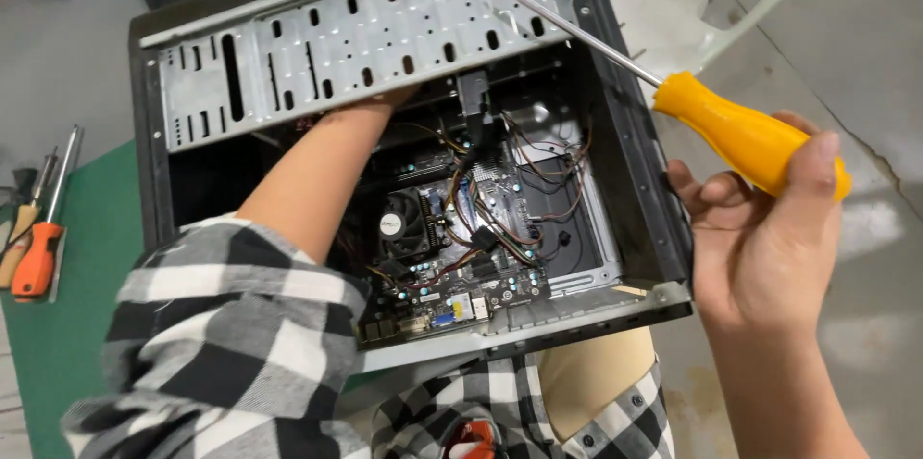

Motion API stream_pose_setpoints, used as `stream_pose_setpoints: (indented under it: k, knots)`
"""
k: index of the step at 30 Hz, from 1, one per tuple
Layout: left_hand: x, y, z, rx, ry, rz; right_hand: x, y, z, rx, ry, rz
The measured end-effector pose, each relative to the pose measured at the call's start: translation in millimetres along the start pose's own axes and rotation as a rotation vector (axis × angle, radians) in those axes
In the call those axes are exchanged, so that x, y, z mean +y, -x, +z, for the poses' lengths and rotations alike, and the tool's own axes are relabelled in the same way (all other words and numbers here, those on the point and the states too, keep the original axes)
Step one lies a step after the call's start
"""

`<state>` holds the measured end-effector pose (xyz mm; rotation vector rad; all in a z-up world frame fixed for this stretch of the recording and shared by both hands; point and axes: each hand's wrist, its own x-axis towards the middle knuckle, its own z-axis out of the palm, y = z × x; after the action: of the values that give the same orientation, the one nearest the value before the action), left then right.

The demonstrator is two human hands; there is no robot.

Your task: Disassembling a desktop computer by unscrewing internal components and managing cables.

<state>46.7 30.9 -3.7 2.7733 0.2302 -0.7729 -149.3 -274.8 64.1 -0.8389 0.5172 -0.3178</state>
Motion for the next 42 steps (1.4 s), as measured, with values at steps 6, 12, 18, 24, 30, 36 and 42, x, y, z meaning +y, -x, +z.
stream_pose_setpoints:
  k: [6, 12, 18, 24, 30, 36, 42]
  knots:
    - [-10.7, -16.3, 32.5, 0.072, 0.128, 0.008, 0.5, 1.2, 1.5, 0.029, 0.003, -0.010]
    - [-16.1, -24.9, 44.4, 0.159, 0.231, 0.027, 1.6, 4.0, 4.1, 0.069, 0.104, -0.072]
    - [-16.1, -32.5, 65.0, 0.221, 0.332, 0.057, 2.8, -0.2, 1.6, 0.097, 0.107, -0.080]
    - [10.9, -35.6, 81.8, 0.257, 0.404, 0.124, 1.5, 3.1, 1.7, 0.051, 0.123, -0.084]
    - [28.8, 75.3, 49.6, 0.106, 0.297, 0.433, 0.7, 3.8, 4.3, 0.016, 0.046, -0.066]
    - [86.4, 79.4, 56.7, 0.207, 0.699, 0.132, 2.7, 2.6, 4.3, -0.026, 0.031, -0.089]
    - [68.1, 98.7, 88.8, 0.344, 0.929, 0.393, 5.0, -1.5, -0.6, -0.083, 0.034, -0.138]
